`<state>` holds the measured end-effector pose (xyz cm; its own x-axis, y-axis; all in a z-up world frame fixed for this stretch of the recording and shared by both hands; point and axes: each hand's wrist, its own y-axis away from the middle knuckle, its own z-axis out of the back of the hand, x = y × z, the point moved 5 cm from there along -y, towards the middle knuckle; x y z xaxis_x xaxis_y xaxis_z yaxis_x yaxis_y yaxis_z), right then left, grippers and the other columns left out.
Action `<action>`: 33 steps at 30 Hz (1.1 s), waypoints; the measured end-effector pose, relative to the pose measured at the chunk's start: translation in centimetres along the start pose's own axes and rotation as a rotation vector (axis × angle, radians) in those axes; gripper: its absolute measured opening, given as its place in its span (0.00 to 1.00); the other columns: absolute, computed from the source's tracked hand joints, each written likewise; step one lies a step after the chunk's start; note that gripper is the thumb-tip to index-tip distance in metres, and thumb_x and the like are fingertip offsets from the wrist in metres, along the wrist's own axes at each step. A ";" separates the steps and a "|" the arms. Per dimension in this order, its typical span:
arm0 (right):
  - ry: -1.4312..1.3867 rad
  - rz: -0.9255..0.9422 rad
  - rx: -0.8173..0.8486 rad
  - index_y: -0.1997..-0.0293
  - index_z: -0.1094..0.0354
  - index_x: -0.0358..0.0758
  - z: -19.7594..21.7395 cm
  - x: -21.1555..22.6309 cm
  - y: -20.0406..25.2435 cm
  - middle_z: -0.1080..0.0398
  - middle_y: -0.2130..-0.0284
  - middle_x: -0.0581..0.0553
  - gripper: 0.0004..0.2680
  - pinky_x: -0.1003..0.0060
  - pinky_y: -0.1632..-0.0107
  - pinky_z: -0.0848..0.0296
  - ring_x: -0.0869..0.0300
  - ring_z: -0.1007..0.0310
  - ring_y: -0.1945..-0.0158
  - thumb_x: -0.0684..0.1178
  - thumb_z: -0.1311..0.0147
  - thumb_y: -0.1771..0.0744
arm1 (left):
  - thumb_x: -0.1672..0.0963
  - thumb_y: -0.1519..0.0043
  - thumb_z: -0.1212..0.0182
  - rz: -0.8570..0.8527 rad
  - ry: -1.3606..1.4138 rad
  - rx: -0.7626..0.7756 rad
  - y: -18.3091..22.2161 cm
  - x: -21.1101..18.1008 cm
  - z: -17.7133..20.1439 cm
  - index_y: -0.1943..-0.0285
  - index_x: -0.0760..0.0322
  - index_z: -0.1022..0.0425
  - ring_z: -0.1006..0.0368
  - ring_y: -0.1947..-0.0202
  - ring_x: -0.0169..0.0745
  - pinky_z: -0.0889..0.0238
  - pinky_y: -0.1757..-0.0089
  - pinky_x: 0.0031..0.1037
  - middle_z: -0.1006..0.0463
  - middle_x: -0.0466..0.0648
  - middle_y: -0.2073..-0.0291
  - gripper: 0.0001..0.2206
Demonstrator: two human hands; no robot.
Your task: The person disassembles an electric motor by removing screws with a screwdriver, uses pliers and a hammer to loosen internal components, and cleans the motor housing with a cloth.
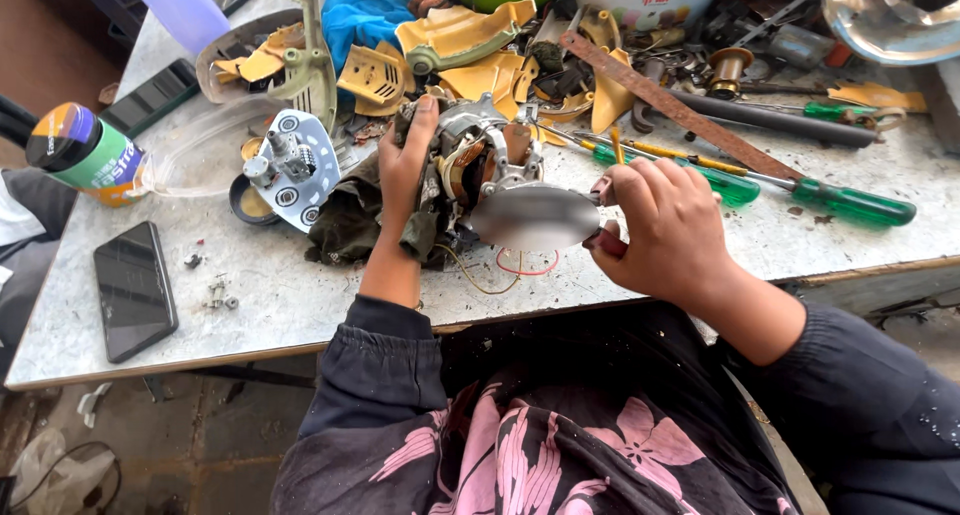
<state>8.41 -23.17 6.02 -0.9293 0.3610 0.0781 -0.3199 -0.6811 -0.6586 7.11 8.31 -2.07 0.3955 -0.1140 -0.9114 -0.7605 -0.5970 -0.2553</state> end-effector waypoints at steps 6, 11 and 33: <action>0.048 0.128 -0.010 0.51 0.39 0.38 -0.6 -1.2 -1.6 0.34 0.64 0.42 0.19 0.50 0.54 0.35 0.47 0.32 0.58 0.44 0.41 0.45 | 0.53 0.33 0.38 0.012 -0.085 0.052 -2.1 1.2 0.7 0.48 0.73 0.19 0.25 0.58 0.26 0.33 0.55 0.19 0.18 0.44 0.56 0.16; 0.064 0.233 0.004 0.55 0.39 0.40 -0.5 -1.5 -3.5 0.33 0.66 0.43 0.18 0.51 0.56 0.35 0.48 0.32 0.61 0.47 0.39 0.46 | 0.55 0.34 0.36 0.072 -0.029 0.205 -5.3 3.1 0.6 0.51 0.74 0.19 0.23 0.55 0.28 0.32 0.53 0.19 0.17 0.46 0.56 0.14; -0.172 -0.298 0.145 0.52 0.38 0.31 1.3 -3.5 -4.0 0.30 0.68 0.33 0.17 0.48 0.59 0.31 0.39 0.28 0.64 0.47 0.40 0.41 | 0.40 0.47 0.22 -0.877 -0.969 0.236 7.3 -8.4 -8.0 0.22 0.64 0.54 0.52 0.25 0.66 0.48 0.30 0.47 0.48 0.61 0.28 0.53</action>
<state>12.73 -22.52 9.32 -0.8047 0.4536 0.3831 -0.5928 -0.6495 -0.4763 2.37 -1.40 6.31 0.3486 0.9028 -0.2519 -0.5530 -0.0189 -0.8329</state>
